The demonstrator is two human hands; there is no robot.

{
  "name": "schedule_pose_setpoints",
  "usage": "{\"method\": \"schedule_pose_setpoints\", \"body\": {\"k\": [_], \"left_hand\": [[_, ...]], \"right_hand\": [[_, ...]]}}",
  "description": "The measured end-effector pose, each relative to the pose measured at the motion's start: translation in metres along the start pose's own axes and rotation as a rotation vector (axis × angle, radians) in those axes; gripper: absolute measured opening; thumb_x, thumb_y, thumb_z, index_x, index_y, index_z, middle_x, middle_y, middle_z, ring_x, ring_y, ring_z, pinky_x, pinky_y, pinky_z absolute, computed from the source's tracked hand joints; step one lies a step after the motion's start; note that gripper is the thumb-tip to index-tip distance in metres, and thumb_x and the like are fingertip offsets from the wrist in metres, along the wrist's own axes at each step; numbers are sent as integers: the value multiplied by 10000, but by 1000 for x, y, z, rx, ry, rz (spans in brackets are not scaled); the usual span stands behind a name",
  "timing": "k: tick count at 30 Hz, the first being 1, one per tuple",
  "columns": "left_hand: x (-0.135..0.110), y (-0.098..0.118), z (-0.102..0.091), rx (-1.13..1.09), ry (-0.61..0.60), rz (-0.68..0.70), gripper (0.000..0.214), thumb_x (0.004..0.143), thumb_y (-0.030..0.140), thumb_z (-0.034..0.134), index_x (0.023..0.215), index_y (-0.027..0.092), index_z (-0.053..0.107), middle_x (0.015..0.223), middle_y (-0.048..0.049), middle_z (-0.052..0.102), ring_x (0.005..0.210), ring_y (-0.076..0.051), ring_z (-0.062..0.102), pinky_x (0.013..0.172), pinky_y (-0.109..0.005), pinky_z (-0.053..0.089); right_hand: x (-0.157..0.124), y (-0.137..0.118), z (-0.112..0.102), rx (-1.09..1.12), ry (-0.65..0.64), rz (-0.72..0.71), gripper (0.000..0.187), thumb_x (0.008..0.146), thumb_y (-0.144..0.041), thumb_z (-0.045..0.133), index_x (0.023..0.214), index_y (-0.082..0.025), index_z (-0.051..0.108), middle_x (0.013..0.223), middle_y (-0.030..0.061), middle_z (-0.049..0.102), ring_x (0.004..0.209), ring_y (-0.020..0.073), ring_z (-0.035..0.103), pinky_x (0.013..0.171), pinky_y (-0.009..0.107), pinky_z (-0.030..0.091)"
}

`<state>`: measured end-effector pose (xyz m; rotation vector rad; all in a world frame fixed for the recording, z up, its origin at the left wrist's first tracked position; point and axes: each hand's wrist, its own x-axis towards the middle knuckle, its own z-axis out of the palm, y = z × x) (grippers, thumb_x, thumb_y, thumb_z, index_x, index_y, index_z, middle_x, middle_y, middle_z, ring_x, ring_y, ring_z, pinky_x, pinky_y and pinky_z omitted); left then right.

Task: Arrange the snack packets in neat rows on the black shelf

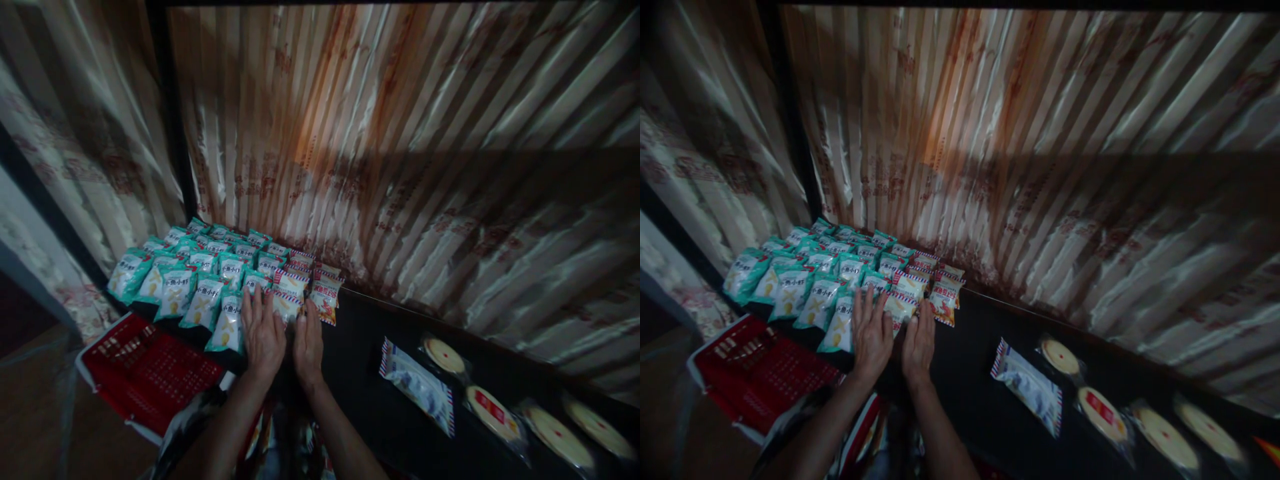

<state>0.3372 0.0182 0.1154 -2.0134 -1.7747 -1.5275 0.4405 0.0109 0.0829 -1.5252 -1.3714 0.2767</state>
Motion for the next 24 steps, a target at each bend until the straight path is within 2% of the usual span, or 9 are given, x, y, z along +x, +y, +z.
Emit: {"method": "schedule_pose_setpoints", "body": {"k": [3,5,9,12,16,20,24], "left_hand": [[4,-14,-15,39,94,-124,409,885,171,375,1278,130,480,1461,-134,328,1401,-299,97,1097,-539,222],[1,-25,-20,91,108,-201,419,891,187,380,1295,124,467,1457,-151,327,1400,-316,79,1091,-556,216],[-15,-43,-19,177,-40,-264,497,888,301,436,1347,113,405,1459,-190,305,1389,-359,95,1069,-583,222],[-21,-49,-16,219,-122,-281,533,884,294,441,1380,123,350,1475,-197,263,1389,-357,99,1068,-586,210],[-20,-52,-12,228,-137,-309,498,897,215,382,1386,130,338,1485,-205,229,1394,-331,98,1066,-571,227],[-18,-50,-12,221,-133,-319,508,886,200,402,1383,115,338,1480,-220,231,1392,-339,105,1068,-568,227],[-18,-49,-13,170,-125,-288,530,867,159,420,1386,110,326,1478,-218,233,1391,-329,118,1076,-537,243]], "right_hand": [[-5,-22,-1,10,-9,-117,541,942,-416,203,1356,-116,380,1432,125,385,1359,213,276,1102,493,252],[-8,-38,3,33,-51,-155,509,950,-382,199,1351,-134,393,1433,113,388,1353,199,288,1101,481,267],[-10,-55,20,53,-105,-181,496,952,-372,214,1344,-136,406,1431,116,391,1347,186,305,1103,473,275],[-10,-56,31,54,-115,-177,497,951,-379,223,1331,-130,426,1428,126,393,1342,191,315,1098,481,283],[-8,-54,37,39,-140,-178,504,951,-381,223,1313,-113,450,1406,143,422,1333,201,333,1088,474,303],[-8,-50,33,-16,-137,-230,477,955,-346,227,1303,-120,462,1402,134,427,1336,198,323,1087,472,301],[-12,-42,24,-81,-43,-271,453,951,-332,244,1284,-129,476,1421,136,392,1352,217,279,1081,505,279]]}}
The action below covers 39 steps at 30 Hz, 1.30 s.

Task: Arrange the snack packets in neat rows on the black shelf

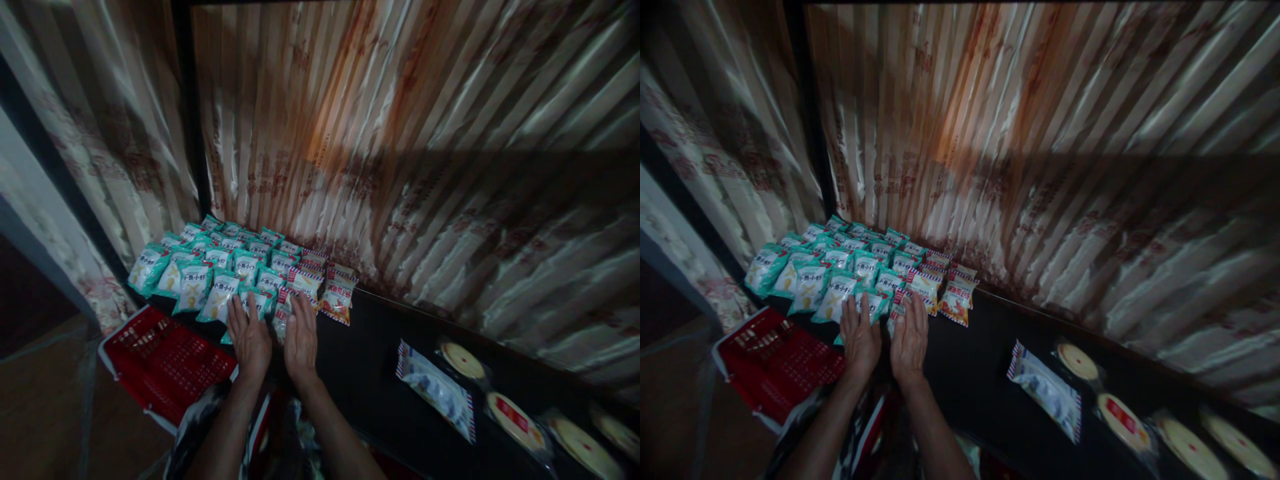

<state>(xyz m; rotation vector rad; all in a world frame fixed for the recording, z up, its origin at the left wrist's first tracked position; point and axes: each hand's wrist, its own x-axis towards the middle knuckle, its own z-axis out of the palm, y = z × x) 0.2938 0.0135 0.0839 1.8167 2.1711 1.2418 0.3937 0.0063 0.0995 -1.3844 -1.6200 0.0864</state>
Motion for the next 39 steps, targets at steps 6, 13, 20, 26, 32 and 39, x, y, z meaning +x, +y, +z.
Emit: {"method": "schedule_pose_setpoints", "body": {"k": [6,13,20,26,32,39], "left_hand": [[-2,1,1,-80,31,26,586,832,128,447,1399,133,298,1470,-203,266,1390,-320,137,1081,-535,249],[-2,6,1,-29,32,-21,569,825,170,472,1374,103,343,1473,-239,227,1387,-360,107,1061,-596,215],[-2,6,5,-62,67,-24,564,841,202,456,1387,147,327,1487,-212,214,1389,-361,86,1046,-614,220],[0,4,8,-63,82,-11,522,852,191,438,1361,101,364,1465,-241,245,1384,-362,127,1060,-585,230],[0,5,6,-55,101,2,547,839,193,464,1370,123,354,1464,-226,257,1384,-362,124,1055,-593,238],[2,9,0,-7,118,-2,565,831,235,491,1366,108,360,1492,-236,168,1382,-393,75,1048,-626,205]], "right_hand": [[-5,14,-2,-39,101,138,498,947,-372,223,1319,-105,419,1453,166,314,1368,233,224,1078,530,250],[-8,20,7,-20,32,151,523,942,-394,229,1343,-104,397,1493,153,239,1396,243,129,1089,533,202],[-23,30,8,43,121,300,620,900,-472,319,1372,-72,330,1433,205,331,1341,289,255,1054,526,265],[-30,32,16,95,73,355,633,884,-476,359,1380,-84,317,1343,199,449,1243,293,394,1010,498,337],[-30,27,20,98,140,339,647,872,-488,375,1382,-93,315,1360,200,428,1262,302,359,1005,509,330],[-32,29,18,138,141,399,691,837,-533,430,1375,-110,334,1329,191,460,1228,302,406,986,489,358]]}}
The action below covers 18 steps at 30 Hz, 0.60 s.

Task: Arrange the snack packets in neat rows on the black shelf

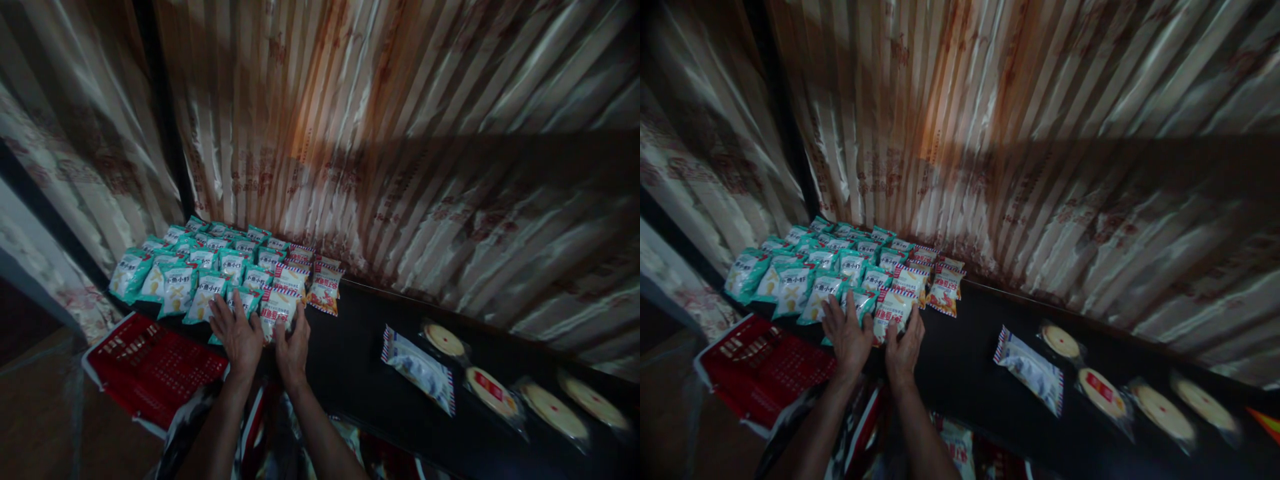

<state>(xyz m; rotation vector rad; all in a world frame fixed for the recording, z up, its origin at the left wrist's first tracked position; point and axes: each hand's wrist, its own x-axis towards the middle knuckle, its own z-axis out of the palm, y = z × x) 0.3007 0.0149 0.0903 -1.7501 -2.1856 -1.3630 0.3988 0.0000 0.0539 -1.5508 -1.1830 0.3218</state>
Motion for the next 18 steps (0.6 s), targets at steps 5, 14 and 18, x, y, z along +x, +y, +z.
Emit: {"method": "schedule_pose_setpoints", "body": {"k": [5,14,18], "left_hand": [[-6,15,-4,-123,36,170,519,862,208,437,1365,103,357,1509,-189,162,1402,-322,32,1093,-552,211],[-21,26,23,-207,-134,368,386,875,139,372,1237,90,496,1402,-153,421,1392,-245,171,1086,-467,310],[-20,26,27,-217,-147,370,403,870,125,368,1255,78,476,1404,-153,418,1394,-234,165,1091,-455,307]], "right_hand": [[6,-3,-8,55,-16,85,698,856,-558,365,1374,-93,334,1367,199,425,1272,287,381,1029,476,319],[26,7,-14,166,-96,158,627,913,-532,206,1351,-127,399,1404,133,428,1304,203,383,1064,410,304],[27,12,-14,164,-88,154,624,910,-541,217,1314,-128,454,1362,138,482,1270,213,432,1039,418,335]]}}
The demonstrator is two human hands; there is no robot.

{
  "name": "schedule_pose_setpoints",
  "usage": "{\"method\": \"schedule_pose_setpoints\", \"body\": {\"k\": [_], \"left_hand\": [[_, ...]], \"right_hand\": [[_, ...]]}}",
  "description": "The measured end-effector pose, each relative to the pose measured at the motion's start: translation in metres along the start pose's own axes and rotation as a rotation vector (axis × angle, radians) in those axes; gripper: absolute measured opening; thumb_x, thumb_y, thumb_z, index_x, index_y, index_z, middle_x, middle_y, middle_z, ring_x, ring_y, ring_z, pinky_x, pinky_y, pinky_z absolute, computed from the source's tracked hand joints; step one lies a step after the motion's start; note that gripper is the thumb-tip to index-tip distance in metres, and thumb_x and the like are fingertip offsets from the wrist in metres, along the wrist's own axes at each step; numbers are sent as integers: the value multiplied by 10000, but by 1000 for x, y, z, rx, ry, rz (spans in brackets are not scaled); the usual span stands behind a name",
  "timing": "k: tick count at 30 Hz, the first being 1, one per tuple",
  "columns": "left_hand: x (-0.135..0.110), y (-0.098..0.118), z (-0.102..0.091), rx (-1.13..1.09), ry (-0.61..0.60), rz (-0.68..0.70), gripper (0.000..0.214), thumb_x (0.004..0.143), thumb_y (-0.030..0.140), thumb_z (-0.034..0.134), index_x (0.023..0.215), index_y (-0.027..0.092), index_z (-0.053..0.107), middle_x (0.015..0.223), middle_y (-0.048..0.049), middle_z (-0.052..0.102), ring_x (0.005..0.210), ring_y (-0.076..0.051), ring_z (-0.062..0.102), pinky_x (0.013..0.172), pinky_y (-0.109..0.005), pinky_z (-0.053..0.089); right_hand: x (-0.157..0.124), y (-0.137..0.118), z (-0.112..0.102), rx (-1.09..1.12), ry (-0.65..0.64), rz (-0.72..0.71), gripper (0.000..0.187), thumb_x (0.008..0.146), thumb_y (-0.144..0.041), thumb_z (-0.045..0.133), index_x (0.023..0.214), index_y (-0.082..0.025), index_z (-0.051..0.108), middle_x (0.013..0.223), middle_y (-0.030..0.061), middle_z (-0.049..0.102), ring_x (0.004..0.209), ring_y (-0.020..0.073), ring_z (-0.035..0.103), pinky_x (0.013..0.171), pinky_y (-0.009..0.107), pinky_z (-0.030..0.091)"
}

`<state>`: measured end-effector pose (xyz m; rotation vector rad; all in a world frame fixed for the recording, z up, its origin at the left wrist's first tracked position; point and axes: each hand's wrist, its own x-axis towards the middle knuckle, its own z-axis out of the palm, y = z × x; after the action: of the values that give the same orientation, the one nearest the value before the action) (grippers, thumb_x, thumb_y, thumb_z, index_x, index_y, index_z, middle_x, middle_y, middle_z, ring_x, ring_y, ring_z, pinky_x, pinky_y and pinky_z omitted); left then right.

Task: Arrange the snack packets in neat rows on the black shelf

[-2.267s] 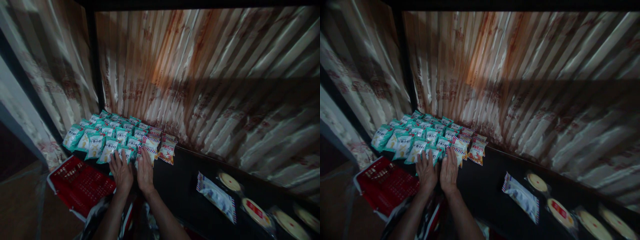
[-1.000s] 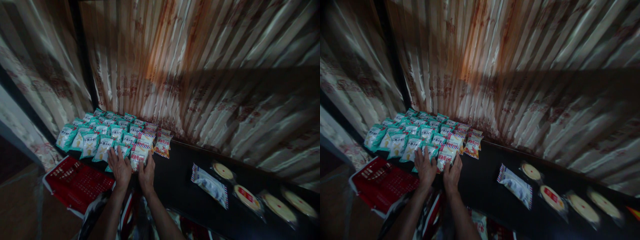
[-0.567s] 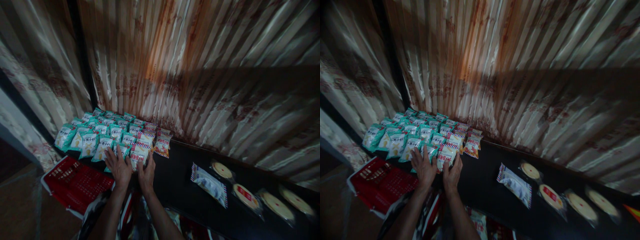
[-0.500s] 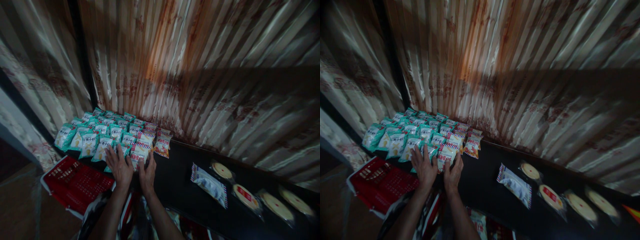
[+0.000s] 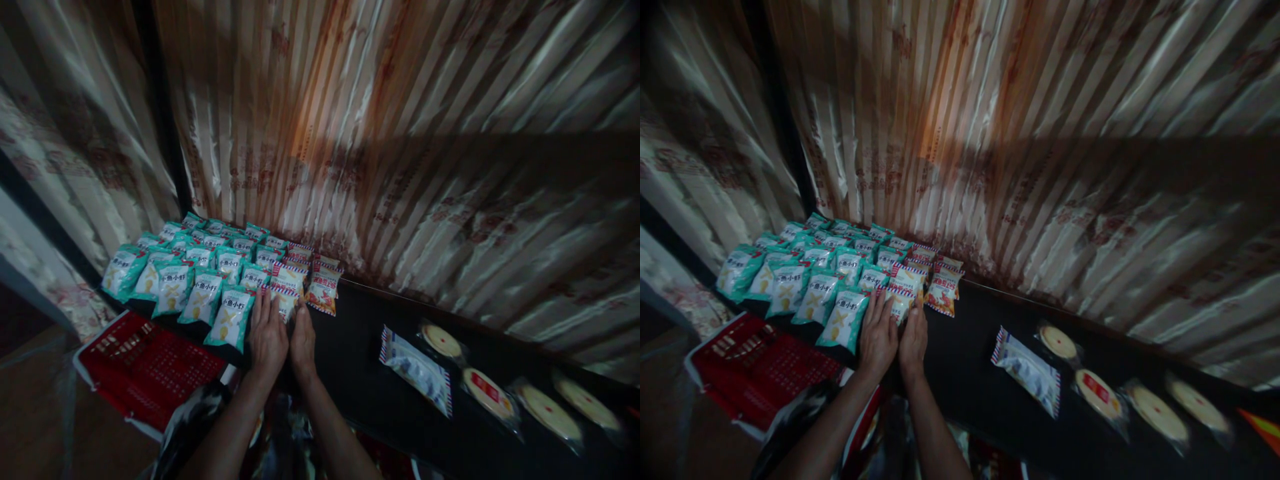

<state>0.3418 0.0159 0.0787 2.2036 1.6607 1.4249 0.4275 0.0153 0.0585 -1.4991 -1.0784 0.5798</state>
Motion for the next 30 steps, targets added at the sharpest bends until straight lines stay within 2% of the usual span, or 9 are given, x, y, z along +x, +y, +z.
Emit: {"method": "schedule_pose_setpoints", "body": {"k": [4,10,14,19,23,30], "left_hand": [[1,1,0,-20,-7,-3,419,863,110,361,1266,78,467,1407,-144,418,1395,-225,162,1092,-446,308],[1,3,3,-6,10,24,417,865,143,368,1265,89,472,1376,-142,459,1379,-235,222,1085,-472,308],[5,6,5,-4,24,21,417,863,157,376,1265,107,476,1372,-136,466,1378,-238,228,1088,-487,300],[10,6,10,5,37,53,402,869,169,392,1258,131,488,1364,-126,477,1370,-248,248,1076,-510,316],[11,5,15,28,40,70,361,868,150,390,1193,119,544,1352,-142,486,1366,-263,255,1068,-523,324],[10,2,15,44,36,61,340,870,149,399,1170,131,559,1346,-139,494,1359,-274,271,1044,-525,355]], "right_hand": [[2,-2,-3,2,-6,5,636,901,-558,223,1271,-123,504,1344,141,500,1266,227,436,1049,435,320],[4,-3,-4,-26,-64,29,691,897,-569,178,1305,-87,458,1378,152,457,1295,222,396,1078,421,282],[8,-2,-5,-43,-31,-3,698,889,-578,179,1282,-88,483,1351,158,487,1280,225,409,1078,426,277],[17,-2,-9,-63,-31,-10,729,877,-601,163,1297,-89,467,1392,146,440,1328,213,336,1105,411,228],[21,-1,-10,-75,-80,9,721,881,-595,159,1290,-95,480,1366,146,472,1297,213,383,1093,405,255],[24,2,-8,-96,-64,-18,665,890,-573,171,1270,-144,509,1350,114,497,1295,214,388,1089,416,260]]}}
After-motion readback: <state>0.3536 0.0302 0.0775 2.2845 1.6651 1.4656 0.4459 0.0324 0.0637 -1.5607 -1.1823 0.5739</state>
